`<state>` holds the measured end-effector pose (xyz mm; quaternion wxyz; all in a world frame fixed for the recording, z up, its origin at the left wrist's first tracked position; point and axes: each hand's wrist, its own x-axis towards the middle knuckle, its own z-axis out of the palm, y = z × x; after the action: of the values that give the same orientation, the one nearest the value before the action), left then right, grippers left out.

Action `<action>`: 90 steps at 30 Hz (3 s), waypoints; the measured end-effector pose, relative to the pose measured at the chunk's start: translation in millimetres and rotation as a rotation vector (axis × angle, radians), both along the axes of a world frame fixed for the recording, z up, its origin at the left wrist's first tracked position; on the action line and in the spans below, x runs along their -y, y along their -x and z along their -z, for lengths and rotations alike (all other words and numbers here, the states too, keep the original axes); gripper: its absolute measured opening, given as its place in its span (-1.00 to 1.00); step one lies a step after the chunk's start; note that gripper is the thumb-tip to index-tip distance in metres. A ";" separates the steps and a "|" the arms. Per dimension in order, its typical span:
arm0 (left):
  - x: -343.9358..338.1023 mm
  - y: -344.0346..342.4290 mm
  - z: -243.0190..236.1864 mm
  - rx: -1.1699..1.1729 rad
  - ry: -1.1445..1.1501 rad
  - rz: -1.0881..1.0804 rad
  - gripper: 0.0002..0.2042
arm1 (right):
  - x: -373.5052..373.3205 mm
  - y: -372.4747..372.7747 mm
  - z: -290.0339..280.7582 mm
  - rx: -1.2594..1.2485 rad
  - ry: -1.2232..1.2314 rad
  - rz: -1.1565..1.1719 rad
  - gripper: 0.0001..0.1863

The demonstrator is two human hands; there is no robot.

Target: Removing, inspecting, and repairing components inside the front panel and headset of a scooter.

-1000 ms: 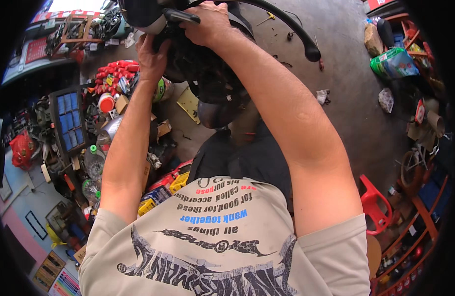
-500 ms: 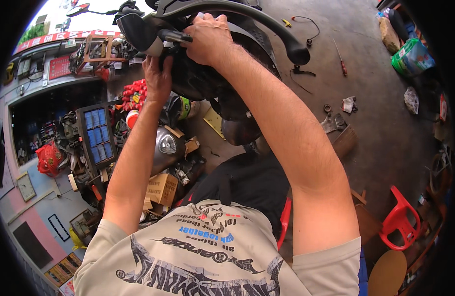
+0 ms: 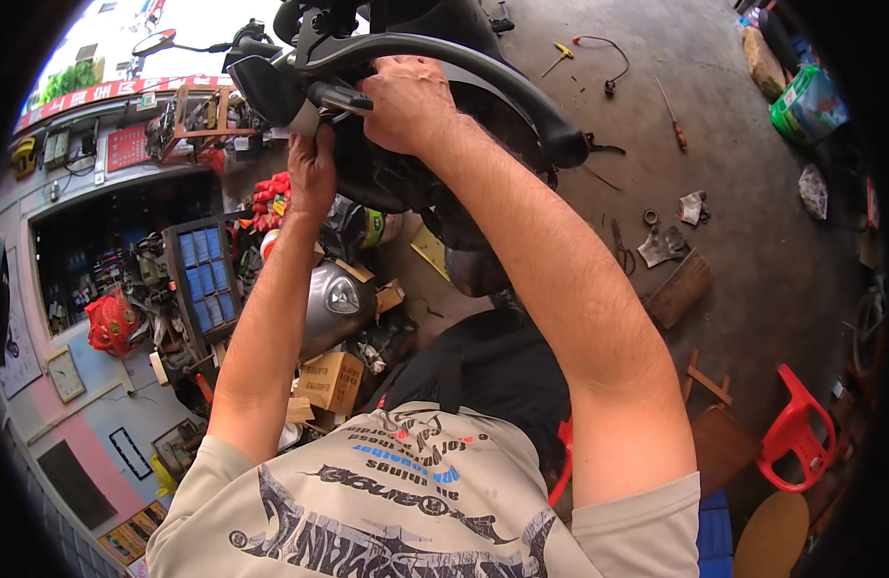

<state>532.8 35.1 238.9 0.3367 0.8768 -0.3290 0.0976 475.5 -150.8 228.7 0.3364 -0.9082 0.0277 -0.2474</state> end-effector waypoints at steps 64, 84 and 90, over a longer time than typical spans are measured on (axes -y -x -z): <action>98.9 71.0 39.6 -1.219 1.811 -0.233 -0.66 | -10.5 0.5 -39.8 -0.523 0.132 -0.103 -0.65; 108.3 74.0 34.9 -1.281 1.923 -0.297 -0.64 | 2.1 -1.2 -31.2 -0.518 -0.295 -0.056 -0.64; 111.1 75.7 34.4 -1.220 1.869 -0.340 -0.66 | -3.4 0.4 -34.9 -0.564 -0.157 -0.071 -0.62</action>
<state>457.1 -76.0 204.6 0.9476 0.2155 0.2159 -0.0945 475.1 -147.4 263.7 0.3931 -0.9127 0.1075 0.0295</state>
